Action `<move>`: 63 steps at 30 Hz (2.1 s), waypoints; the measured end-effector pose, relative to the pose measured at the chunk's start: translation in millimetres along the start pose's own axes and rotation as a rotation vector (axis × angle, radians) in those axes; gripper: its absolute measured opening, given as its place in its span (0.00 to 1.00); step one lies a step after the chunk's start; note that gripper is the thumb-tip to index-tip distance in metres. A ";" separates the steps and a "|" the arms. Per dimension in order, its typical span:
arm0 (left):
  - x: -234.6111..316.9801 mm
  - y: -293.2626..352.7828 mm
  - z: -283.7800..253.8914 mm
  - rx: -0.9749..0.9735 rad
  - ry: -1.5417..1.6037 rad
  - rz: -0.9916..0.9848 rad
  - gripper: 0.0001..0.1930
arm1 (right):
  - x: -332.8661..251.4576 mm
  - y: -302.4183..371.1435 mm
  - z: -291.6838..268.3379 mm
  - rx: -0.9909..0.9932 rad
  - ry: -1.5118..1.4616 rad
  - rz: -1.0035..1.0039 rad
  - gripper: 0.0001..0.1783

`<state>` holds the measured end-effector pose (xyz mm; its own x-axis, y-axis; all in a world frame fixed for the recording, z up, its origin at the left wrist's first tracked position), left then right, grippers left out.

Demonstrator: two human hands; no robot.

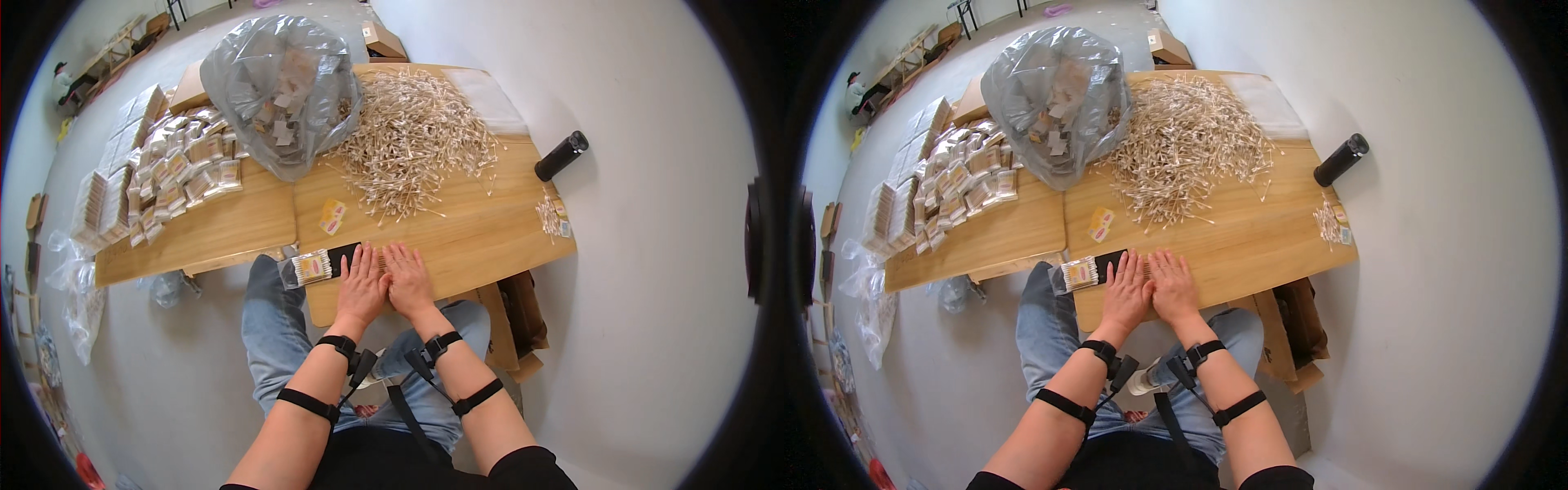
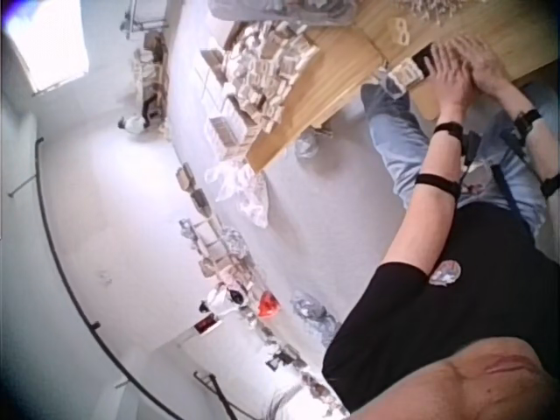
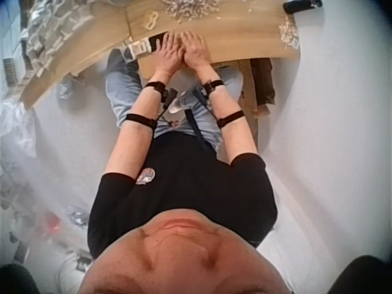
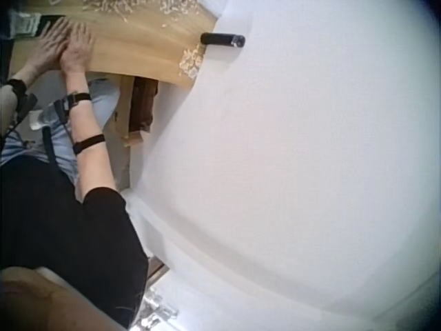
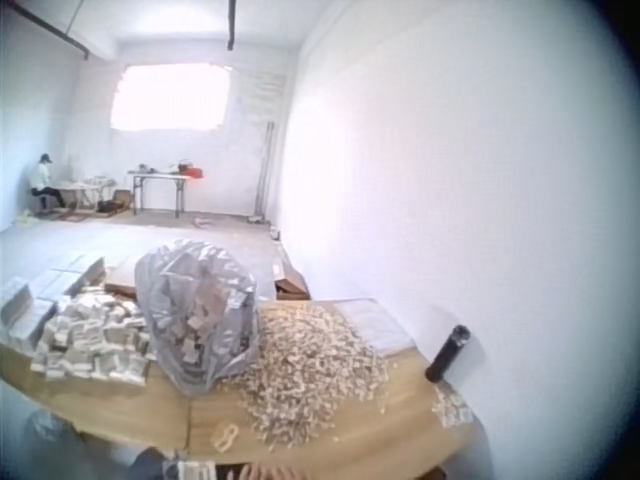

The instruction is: Manually counting and packaging cotton swabs into small plastic bags.

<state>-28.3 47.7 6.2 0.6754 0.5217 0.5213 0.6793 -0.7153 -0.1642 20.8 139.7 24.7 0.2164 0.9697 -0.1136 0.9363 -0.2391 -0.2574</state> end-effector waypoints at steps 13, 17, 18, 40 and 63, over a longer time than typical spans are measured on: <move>0.0 -0.7 -4.0 -0.044 -0.050 -0.012 0.32 | 122.9 -46.4 -9.5 0.256 -0.003 0.308 0.21; 1.0 1.2 -3.9 -0.052 -0.056 -0.012 0.32 | 124.3 -71.1 3.3 0.249 -0.028 0.292 0.18; 0.7 0.4 -3.7 -0.045 -0.059 -0.012 0.32 | 116.0 -75.2 7.6 0.273 -0.061 0.260 0.16; 3.4 0.5 -8.8 0.032 0.002 0.022 0.31 | 50.3 -39.5 -4.2 0.146 -0.392 0.245 0.07; -4.9 3.1 -3.5 0.024 0.055 -0.026 0.31 | 8.0 -6.2 -8.1 -0.009 -0.002 -0.102 0.33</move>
<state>-30.5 41.3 6.1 0.6413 0.5132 0.5704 0.7034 -0.6902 -0.1698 19.0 149.3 33.1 0.1196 0.9888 -0.0888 0.9559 -0.1388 -0.2587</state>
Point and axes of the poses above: each hand's wrist, its own y-axis away from the middle knuckle, its own z-axis out of the palm, x = y × z, the point moved 6 cm from there along -y, towards the middle knuckle, and after that the axes turned 11 degrees about y, right-handed, at the moved point
